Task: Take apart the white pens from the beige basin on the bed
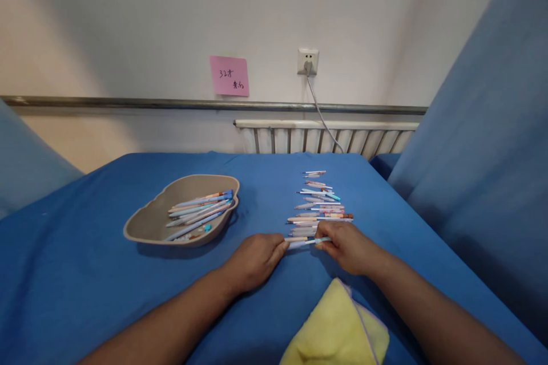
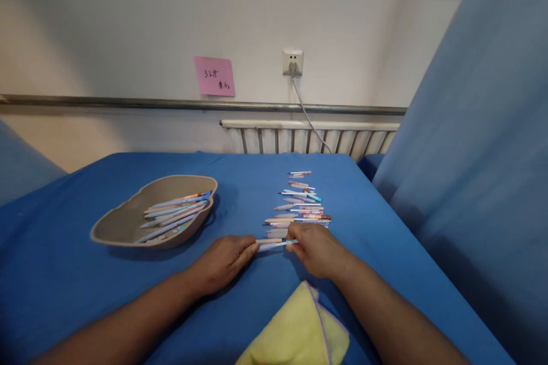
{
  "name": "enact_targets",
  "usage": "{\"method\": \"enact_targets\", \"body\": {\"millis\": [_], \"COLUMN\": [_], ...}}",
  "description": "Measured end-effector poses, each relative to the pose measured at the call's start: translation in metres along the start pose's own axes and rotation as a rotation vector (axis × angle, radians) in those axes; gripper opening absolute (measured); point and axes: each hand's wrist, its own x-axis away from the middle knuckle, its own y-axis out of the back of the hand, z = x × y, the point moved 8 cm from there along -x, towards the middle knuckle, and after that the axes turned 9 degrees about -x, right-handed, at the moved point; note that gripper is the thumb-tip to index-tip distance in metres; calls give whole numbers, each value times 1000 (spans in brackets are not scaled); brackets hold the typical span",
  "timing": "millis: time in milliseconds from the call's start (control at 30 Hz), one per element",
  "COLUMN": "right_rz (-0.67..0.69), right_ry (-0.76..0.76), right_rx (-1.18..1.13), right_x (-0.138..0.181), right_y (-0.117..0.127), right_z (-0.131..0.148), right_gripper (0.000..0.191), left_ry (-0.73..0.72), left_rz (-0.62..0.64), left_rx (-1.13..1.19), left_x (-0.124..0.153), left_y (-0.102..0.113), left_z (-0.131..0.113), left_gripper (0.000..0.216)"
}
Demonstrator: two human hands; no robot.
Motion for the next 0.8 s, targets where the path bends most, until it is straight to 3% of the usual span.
{"method": "enact_targets", "body": {"millis": [267,400,600,800], "right_rz": [87,38,77,105], "right_ry": [-120,-100,-87,-103], "right_rx": [73,36,-44,5], "right_x": [6,5,1,4], "right_y": [15,18,-5,6], "right_z": [-31,-19,3,-19], "right_gripper": [7,10,17,15], "left_ry": [7,-31,-53,-35], "left_rz": [-70,-104,-101,-109], "left_rx": [76,89,77,61], "left_x": [0,0,2,-1], "left_y": [4,5,1,3], "left_z": [13,5,-2,12], "left_gripper": [28,26,24,23]}}
